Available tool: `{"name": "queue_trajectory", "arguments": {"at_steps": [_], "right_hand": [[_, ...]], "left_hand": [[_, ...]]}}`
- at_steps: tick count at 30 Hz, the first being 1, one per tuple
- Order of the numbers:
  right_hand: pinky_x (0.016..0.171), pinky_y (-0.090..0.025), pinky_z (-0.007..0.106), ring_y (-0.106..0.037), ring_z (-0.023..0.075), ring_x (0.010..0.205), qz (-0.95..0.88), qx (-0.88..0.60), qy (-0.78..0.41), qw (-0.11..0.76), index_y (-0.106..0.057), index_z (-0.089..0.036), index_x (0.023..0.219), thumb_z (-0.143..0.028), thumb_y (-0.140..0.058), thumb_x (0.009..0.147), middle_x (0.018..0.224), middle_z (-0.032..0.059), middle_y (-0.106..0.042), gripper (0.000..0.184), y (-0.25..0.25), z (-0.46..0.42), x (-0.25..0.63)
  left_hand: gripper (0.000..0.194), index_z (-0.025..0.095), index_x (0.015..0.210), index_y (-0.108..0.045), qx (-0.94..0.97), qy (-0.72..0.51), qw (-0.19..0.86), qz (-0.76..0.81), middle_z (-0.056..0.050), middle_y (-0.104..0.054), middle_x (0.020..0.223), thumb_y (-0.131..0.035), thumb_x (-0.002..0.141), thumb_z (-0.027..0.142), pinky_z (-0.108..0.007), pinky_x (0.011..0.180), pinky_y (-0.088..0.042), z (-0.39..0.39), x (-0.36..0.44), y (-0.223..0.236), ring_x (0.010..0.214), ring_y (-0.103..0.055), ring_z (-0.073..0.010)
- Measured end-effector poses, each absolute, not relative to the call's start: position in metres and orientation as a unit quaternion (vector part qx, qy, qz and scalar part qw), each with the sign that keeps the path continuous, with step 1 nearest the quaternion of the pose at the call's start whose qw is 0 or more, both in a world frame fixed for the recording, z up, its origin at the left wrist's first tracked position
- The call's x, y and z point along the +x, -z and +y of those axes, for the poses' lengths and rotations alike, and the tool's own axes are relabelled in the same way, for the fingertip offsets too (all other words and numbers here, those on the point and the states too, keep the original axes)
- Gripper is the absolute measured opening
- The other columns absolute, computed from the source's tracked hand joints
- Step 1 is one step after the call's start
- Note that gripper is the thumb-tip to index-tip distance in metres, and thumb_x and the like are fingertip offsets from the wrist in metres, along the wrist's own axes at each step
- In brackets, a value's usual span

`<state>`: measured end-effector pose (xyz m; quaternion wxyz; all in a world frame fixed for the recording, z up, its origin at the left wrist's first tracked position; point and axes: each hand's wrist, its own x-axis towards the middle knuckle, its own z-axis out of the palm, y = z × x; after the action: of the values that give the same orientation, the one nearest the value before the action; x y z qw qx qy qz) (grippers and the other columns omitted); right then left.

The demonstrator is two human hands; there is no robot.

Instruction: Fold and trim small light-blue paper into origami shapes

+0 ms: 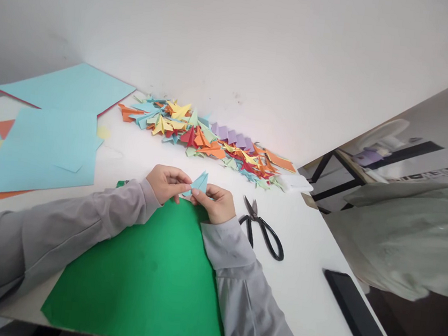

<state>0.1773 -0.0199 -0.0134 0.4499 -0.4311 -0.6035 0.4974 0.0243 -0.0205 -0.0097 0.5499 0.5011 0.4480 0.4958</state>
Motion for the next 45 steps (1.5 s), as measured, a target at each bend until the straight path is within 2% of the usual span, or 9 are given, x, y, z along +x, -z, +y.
{"name": "queue_trajectory", "arguments": {"at_steps": [7,16,21,26,31,38,45], "right_hand": [[0.049,-0.041,0.026,-0.050,0.0108,0.044,-0.606,-0.439,-0.492,0.445,-0.063,-0.017,0.052,-0.037,-0.071,0.060,0.048,-0.0012,-0.060,0.023,0.010,-0.021,0.178],[0.049,-0.041,0.025,-0.052,0.0110,0.045,-0.587,-0.428,-0.516,0.454,-0.066,-0.017,0.054,-0.035,-0.074,0.056,0.048,-0.0006,-0.061,0.020,0.013,-0.022,0.175],[0.049,-0.042,0.026,-0.053,0.0115,0.045,-0.546,-0.410,-0.578,0.448,-0.066,-0.017,0.052,-0.040,-0.071,0.060,0.048,0.0007,-0.061,0.025,0.017,-0.020,0.177],[0.048,-0.042,0.026,-0.052,0.0110,0.044,-0.542,-0.422,-0.561,0.462,-0.065,-0.017,0.052,-0.041,-0.072,0.057,0.049,0.0002,-0.061,0.026,0.018,-0.019,0.176],[0.047,-0.042,0.025,-0.052,0.0107,0.044,-0.539,-0.424,-0.551,0.475,-0.063,-0.017,0.052,-0.044,-0.072,0.057,0.049,-0.0006,-0.060,0.029,0.020,-0.018,0.175],[0.048,-0.043,0.026,-0.051,0.0112,0.044,-0.538,-0.436,-0.545,0.472,-0.062,-0.017,0.050,-0.042,-0.072,0.058,0.049,0.0005,-0.061,0.029,0.019,-0.017,0.176],[0.047,-0.041,0.025,-0.050,0.0100,0.043,-0.555,-0.442,-0.533,0.461,-0.065,-0.016,0.052,-0.038,-0.074,0.056,0.047,-0.0006,-0.060,0.024,0.014,-0.020,0.175]], "left_hand": [[0.025,0.009,0.068,-0.062,0.469,-0.468,0.616,0.426,0.002,-0.056,0.048,-0.074,0.053,0.026,-0.023,0.034,-0.046,-0.017,0.022,0.011,0.036,-0.054,-0.0114],[0.022,0.010,0.066,-0.060,0.491,-0.466,0.606,0.417,-0.001,-0.060,0.051,-0.074,0.055,0.024,-0.022,0.041,-0.050,-0.017,0.024,0.018,0.046,-0.058,-0.0122],[0.025,0.009,0.064,-0.060,0.465,-0.472,0.621,0.419,-0.001,-0.060,0.048,-0.075,0.053,0.024,-0.022,0.039,-0.049,-0.017,0.025,0.015,0.041,-0.056,-0.0113],[0.030,0.009,0.065,-0.059,0.443,-0.483,0.636,0.407,-0.001,-0.062,0.050,-0.077,0.049,0.027,-0.023,0.041,-0.051,-0.017,0.027,0.012,0.043,-0.058,-0.0116],[0.035,0.009,0.063,-0.058,0.456,-0.485,0.621,0.412,0.001,-0.060,0.047,-0.080,0.041,0.023,-0.022,0.040,-0.050,-0.019,0.028,0.008,0.040,-0.056,-0.0109],[0.029,0.008,0.063,-0.058,0.461,-0.481,0.623,0.410,-0.001,-0.061,0.045,-0.078,0.046,0.019,-0.023,0.039,-0.049,-0.021,0.029,0.004,0.039,-0.057,-0.0118],[0.035,0.008,0.064,-0.058,0.453,-0.495,0.627,0.396,-0.001,-0.060,0.042,-0.080,0.043,0.024,-0.023,0.039,-0.050,-0.021,0.029,0.008,0.038,-0.057,-0.0127]]}}
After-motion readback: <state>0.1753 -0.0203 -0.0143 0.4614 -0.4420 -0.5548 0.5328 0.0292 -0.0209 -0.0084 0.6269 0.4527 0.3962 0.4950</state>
